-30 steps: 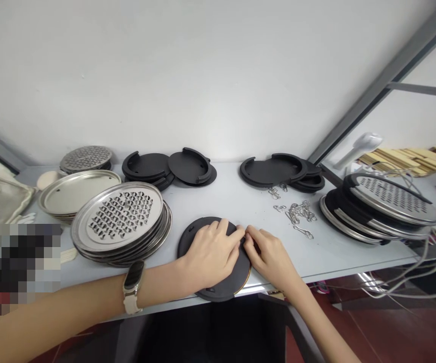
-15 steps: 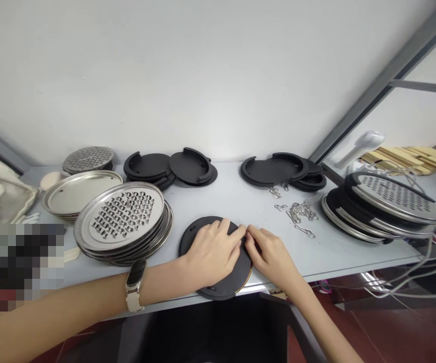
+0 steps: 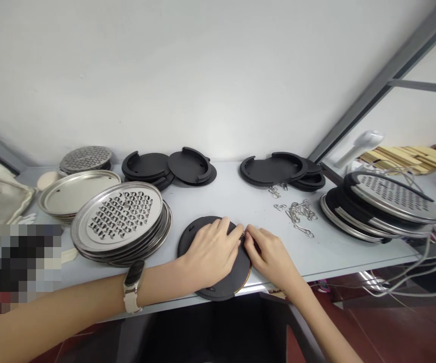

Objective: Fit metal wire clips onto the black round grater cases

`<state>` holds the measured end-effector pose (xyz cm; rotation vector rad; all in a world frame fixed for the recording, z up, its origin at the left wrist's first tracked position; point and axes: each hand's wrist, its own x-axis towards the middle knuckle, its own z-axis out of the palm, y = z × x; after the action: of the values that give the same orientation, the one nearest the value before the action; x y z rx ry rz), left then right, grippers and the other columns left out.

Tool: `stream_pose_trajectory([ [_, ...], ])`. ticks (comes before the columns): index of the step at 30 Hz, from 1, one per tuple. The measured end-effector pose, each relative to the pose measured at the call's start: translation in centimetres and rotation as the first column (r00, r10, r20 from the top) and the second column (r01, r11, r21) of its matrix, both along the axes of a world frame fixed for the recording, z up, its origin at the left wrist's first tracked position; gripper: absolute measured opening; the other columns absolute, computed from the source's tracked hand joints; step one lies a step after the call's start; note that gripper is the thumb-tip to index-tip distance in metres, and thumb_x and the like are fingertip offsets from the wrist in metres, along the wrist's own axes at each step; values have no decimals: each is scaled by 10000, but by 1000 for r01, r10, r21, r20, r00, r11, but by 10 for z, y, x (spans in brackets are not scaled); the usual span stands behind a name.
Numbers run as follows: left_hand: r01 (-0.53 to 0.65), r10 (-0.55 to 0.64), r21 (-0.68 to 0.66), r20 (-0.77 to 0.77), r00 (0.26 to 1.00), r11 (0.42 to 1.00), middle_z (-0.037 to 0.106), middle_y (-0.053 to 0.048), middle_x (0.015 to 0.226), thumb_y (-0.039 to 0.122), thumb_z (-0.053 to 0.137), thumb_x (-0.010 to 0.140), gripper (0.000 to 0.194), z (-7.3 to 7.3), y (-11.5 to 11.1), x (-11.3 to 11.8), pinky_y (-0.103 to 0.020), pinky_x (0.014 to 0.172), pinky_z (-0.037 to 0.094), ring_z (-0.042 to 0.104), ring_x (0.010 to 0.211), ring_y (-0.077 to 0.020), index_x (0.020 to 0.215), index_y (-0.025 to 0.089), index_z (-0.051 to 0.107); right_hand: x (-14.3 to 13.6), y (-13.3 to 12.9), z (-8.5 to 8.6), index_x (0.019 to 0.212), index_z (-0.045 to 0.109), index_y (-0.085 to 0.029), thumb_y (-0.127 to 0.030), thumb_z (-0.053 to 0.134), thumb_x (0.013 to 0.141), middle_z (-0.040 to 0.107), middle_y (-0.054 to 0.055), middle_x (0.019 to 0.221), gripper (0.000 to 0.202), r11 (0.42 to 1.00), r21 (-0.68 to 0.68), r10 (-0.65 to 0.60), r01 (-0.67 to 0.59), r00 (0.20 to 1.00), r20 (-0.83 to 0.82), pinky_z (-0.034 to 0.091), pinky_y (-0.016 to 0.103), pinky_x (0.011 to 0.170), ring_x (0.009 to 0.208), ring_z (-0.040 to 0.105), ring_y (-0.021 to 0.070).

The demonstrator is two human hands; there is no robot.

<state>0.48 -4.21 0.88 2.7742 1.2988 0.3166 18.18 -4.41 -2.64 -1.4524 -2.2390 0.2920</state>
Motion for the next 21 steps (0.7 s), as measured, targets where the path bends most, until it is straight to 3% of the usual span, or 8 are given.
stream_pose_trajectory([
  [21, 33, -32, 53, -20, 999, 998, 521, -58, 966, 106, 399, 874, 323, -7, 2, 2, -328, 740, 487, 554, 904, -207, 1185, 172, 454, 1, 0, -1, 740, 402, -216, -214, 355, 939, 470, -13, 618, 205, 1000, -3, -7, 7, 1000, 1, 337, 258, 562, 574, 461, 151],
])
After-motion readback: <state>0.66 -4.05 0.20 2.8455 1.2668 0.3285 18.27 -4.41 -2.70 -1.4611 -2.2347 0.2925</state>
